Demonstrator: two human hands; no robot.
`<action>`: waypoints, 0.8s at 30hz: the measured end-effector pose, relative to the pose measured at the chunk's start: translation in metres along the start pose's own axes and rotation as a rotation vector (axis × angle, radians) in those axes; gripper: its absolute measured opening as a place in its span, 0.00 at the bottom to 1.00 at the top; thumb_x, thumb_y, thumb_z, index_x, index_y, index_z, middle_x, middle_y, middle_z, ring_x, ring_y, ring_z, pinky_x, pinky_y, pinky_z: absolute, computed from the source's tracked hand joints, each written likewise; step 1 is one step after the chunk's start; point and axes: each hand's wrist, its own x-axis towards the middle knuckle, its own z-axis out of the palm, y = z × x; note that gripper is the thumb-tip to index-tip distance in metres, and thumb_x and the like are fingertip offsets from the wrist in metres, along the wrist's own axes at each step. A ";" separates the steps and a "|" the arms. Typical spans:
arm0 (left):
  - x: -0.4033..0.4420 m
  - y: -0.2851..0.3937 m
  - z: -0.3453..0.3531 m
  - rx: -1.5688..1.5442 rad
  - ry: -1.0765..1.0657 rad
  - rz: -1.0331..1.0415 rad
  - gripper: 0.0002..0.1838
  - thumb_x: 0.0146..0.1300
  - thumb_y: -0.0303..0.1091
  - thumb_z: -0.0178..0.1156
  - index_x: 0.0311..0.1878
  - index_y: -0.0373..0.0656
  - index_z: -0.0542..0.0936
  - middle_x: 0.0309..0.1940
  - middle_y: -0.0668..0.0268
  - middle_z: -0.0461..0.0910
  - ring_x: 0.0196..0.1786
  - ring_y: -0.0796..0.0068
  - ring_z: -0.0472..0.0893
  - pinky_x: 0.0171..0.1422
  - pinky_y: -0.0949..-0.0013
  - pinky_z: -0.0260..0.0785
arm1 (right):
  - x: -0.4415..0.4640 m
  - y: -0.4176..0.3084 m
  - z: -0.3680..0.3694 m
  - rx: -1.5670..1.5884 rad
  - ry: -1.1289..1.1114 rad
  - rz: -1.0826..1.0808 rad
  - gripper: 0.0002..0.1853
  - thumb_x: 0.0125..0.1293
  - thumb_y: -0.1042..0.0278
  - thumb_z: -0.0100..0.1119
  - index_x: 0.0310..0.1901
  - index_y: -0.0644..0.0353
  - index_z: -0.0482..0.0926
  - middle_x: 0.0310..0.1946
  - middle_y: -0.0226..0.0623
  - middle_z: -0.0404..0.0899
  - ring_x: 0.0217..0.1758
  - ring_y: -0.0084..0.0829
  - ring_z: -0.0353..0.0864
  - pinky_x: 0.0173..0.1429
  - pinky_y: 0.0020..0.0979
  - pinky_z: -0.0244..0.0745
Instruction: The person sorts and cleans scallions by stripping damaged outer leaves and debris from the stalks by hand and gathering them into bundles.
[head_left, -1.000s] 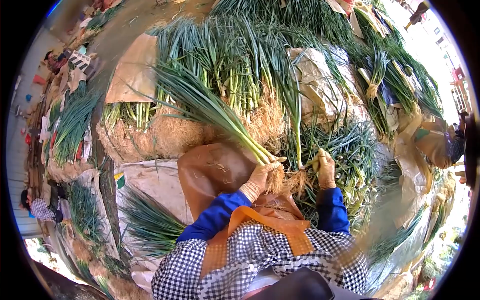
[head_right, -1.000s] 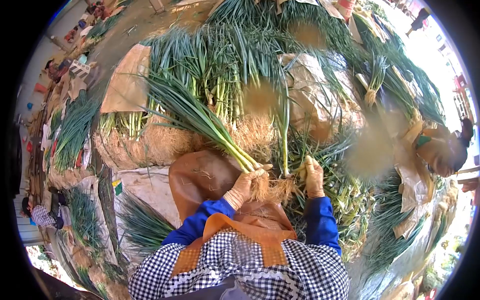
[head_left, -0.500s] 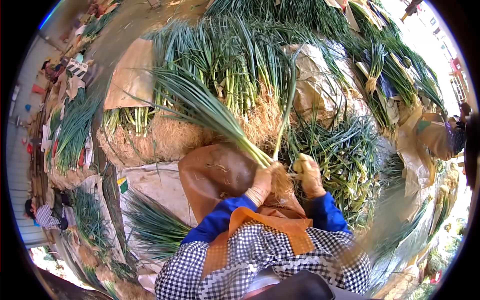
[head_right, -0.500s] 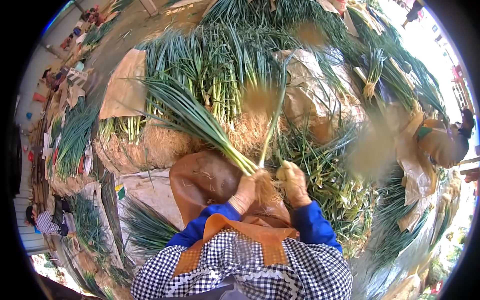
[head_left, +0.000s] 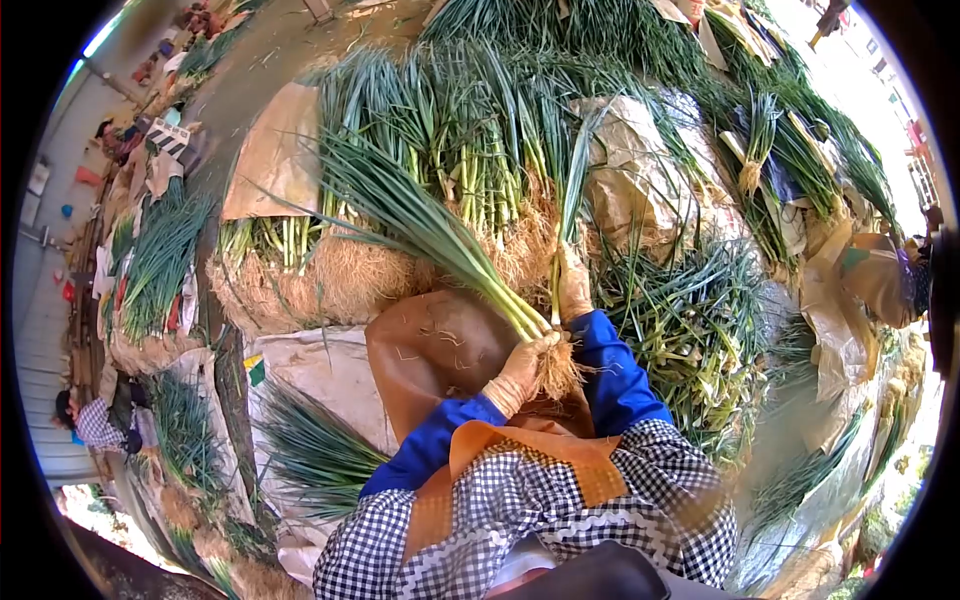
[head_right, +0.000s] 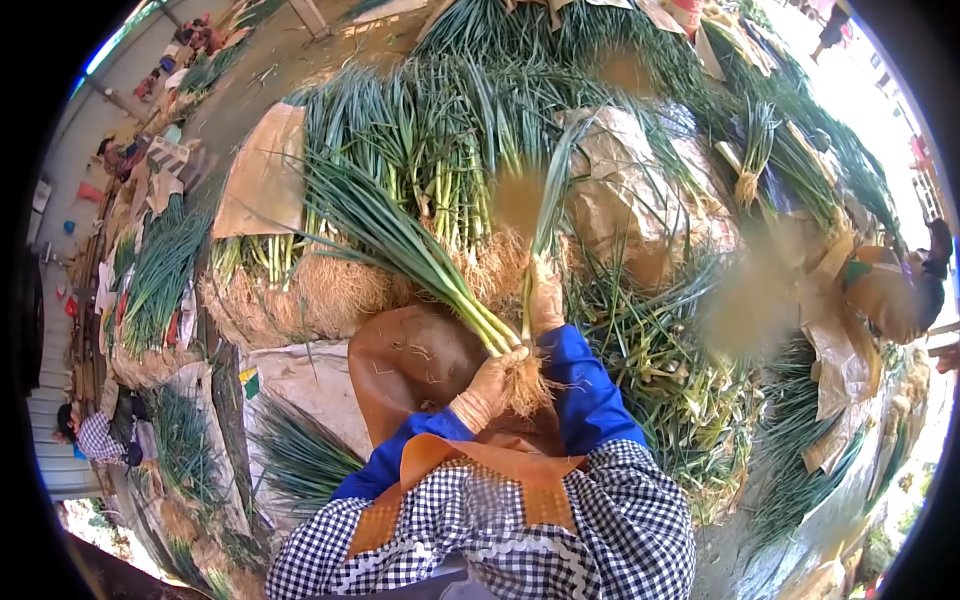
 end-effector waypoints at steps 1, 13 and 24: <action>-0.002 0.000 0.000 0.007 0.004 0.015 0.10 0.60 0.27 0.56 0.43 0.35 0.75 0.34 0.63 0.78 0.37 0.71 0.78 0.44 0.71 0.73 | 0.004 0.014 -0.002 0.085 0.048 0.052 0.17 0.69 0.53 0.44 0.33 0.57 0.77 0.24 0.28 0.74 0.27 0.20 0.69 0.30 0.25 0.64; 0.011 0.005 -0.003 -0.171 -0.057 -0.004 0.11 0.61 0.27 0.56 0.46 0.36 0.75 0.35 0.66 0.77 0.36 0.74 0.78 0.42 0.74 0.74 | -0.101 -0.031 -0.171 -2.065 -0.240 0.411 0.30 0.62 0.36 0.42 0.37 0.57 0.81 0.34 0.42 0.82 0.40 0.41 0.82 0.42 0.39 0.75; -0.074 0.113 0.062 -0.136 -0.628 0.025 0.35 0.52 0.32 0.60 0.63 0.36 0.60 0.32 0.67 0.69 0.34 0.76 0.71 0.39 0.75 0.69 | 0.061 -0.082 0.004 -0.595 -0.270 -0.215 0.15 0.66 0.58 0.49 0.47 0.58 0.77 0.33 0.39 0.81 0.33 0.37 0.79 0.39 0.36 0.72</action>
